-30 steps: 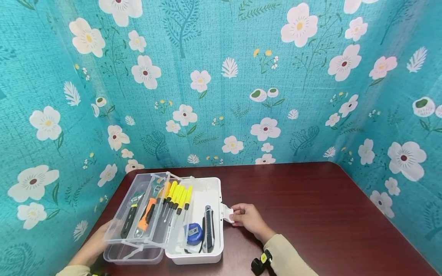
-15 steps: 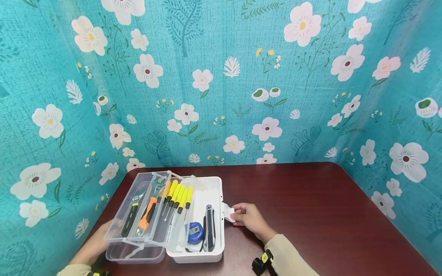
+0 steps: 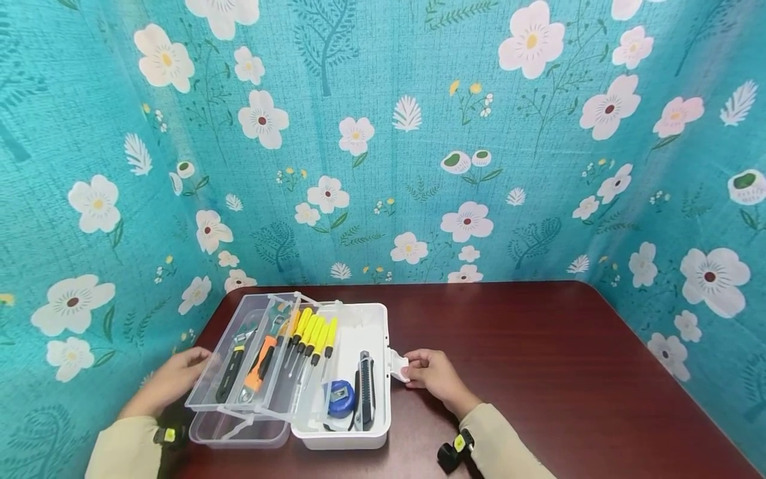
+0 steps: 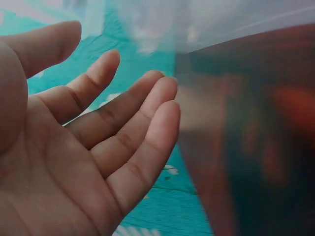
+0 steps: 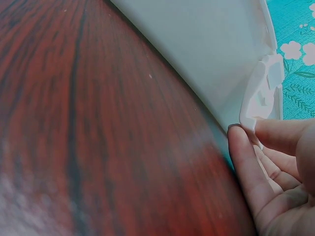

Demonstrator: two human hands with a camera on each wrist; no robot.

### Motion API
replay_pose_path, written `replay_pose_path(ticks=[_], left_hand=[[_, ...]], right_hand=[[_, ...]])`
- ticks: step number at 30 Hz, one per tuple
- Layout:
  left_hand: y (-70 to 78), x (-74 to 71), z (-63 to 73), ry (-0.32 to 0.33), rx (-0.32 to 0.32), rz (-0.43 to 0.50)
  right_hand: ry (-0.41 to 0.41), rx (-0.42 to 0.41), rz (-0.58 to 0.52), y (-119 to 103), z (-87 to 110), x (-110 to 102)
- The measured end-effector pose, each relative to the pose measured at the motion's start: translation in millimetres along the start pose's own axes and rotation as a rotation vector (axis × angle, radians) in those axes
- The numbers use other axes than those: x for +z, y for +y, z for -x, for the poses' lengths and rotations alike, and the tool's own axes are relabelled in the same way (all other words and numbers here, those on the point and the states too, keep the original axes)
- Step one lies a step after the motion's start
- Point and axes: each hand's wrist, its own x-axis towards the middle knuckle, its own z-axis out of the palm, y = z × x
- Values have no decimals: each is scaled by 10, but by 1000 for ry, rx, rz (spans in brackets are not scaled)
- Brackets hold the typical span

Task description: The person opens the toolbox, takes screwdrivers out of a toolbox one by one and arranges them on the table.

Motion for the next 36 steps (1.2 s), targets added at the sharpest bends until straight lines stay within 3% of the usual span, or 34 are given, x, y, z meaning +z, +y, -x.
replay_pose_path(ticks=[1,3,7,13,17,21,27,30,33,36], left_hand=[[127,-31,55,13,-3,11],[237,-78,83,44,-3,19],[277,-116,63,67,2,75],[389,-74,1,-15,38,220],[453,-12,-56,-63,2,355],[402,29,-113,-107,-30,510],[230,101,-117,-179,-14,630],[162,128,-73,-184,8,685],[114,135,-63,-241,82,809],[56,136,-40,-402,206,1063]], right_hand=[[-4,3,-1,-35,16,9],[-10,4,-1,-110,54,29],[0,-3,1,-103,67,26],[23,-2,20,-128,46,-12],[33,8,10,-74,-23,-54],[39,14,7,28,-79,-75],[22,-2,8,75,-45,-52],[6,-5,8,94,-24,-29],[5,-5,11,101,-30,-27],[16,3,6,112,-48,-16]])
